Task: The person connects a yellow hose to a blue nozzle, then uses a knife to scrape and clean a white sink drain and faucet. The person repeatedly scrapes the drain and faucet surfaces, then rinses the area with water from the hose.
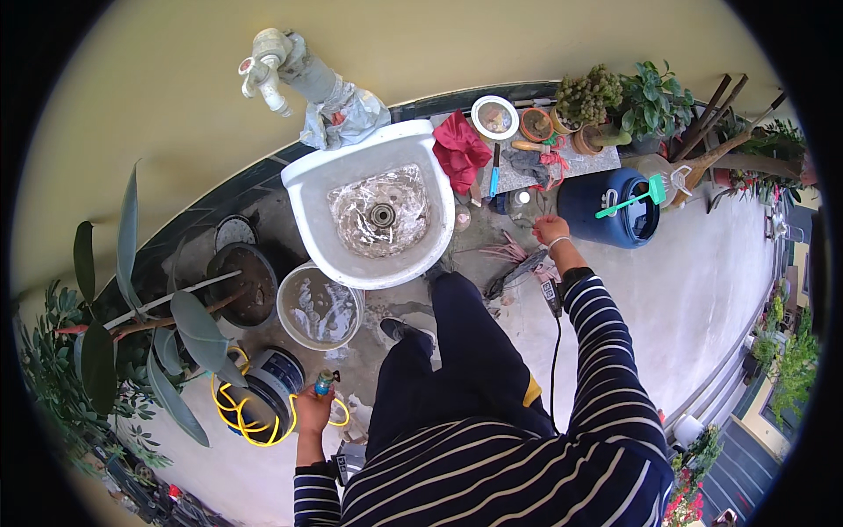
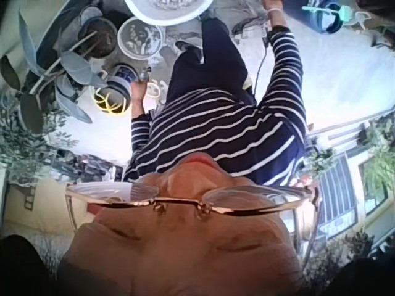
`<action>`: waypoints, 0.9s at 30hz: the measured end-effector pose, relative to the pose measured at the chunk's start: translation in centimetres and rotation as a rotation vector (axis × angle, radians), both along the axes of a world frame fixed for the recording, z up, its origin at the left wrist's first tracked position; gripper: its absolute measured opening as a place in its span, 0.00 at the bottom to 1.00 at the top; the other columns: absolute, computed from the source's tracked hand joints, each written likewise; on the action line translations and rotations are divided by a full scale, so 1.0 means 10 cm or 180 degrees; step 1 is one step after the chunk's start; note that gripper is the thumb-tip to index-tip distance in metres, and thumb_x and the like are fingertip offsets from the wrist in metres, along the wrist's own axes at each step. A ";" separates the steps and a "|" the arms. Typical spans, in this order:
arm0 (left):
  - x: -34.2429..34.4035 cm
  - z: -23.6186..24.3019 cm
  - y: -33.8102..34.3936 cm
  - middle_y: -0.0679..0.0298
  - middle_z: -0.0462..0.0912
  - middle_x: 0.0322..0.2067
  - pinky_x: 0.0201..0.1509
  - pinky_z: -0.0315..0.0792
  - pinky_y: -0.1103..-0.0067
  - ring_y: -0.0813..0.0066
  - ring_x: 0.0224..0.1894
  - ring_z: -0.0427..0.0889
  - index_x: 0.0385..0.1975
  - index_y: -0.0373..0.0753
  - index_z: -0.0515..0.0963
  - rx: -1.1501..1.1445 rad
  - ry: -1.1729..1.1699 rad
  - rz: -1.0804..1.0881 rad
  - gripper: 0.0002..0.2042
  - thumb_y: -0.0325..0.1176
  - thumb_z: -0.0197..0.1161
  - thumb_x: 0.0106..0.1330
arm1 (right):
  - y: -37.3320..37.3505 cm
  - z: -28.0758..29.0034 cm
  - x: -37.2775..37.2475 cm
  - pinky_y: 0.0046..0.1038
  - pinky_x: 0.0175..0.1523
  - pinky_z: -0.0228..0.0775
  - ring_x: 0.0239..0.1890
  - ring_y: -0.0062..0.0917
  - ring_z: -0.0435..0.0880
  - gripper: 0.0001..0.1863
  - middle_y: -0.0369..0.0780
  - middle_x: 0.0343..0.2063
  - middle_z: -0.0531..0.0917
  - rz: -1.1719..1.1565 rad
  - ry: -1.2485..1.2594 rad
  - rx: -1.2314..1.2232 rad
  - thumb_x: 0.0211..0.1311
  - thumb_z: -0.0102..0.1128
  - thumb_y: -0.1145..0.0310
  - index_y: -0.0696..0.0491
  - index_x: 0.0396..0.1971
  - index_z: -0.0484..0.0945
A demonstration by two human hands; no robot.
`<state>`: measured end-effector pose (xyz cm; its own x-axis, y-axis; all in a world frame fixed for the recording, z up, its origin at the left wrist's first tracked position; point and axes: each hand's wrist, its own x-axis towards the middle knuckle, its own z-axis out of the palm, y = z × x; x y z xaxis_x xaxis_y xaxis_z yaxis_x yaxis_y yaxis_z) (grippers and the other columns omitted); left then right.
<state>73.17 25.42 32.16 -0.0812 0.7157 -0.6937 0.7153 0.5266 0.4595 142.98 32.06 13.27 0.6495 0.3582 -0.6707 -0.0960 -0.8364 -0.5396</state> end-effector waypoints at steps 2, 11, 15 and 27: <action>0.04 0.06 0.00 0.59 0.86 0.23 0.33 0.75 0.77 0.76 0.27 0.84 0.30 0.34 0.84 0.0038 0.0050 -0.0200 0.09 0.34 0.70 0.63 | 0.15 -0.47 -0.01 0.24 0.25 0.74 0.22 0.20 0.84 0.07 0.35 0.24 0.85 0.0247 -0.0280 -0.0025 0.62 0.66 0.65 0.52 0.32 0.83; 0.66 0.16 0.47 0.64 0.85 0.25 0.35 0.75 0.79 0.81 0.28 0.82 0.31 0.33 0.82 -0.0331 0.0504 0.0506 0.06 0.30 0.69 0.63 | 1.60 -1.53 0.08 0.43 0.56 0.75 0.52 0.49 0.82 0.26 0.54 0.49 0.82 0.1463 -0.1200 -0.0774 0.57 0.67 0.51 0.56 0.47 0.82; 1.10 0.10 0.79 0.61 0.84 0.23 0.33 0.73 0.78 0.83 0.26 0.77 0.34 0.33 0.83 -0.0218 0.0710 0.0429 0.08 0.32 0.69 0.63 | 1.84 -1.56 0.18 0.44 0.57 0.75 0.52 0.48 0.82 0.27 0.53 0.48 0.83 0.1559 -0.1273 -0.1232 0.54 0.71 0.51 0.57 0.46 0.81; 1.39 0.01 0.96 0.48 0.85 0.30 0.39 0.77 0.65 0.48 0.36 0.85 0.37 0.36 0.82 -0.0153 0.0992 -0.0092 0.12 0.38 0.70 0.60 | 1.00 -1.06 0.22 0.49 0.44 0.75 0.39 0.51 0.84 0.18 0.50 0.33 0.85 0.1889 -0.1510 -0.0625 0.57 0.65 0.55 0.55 0.35 0.75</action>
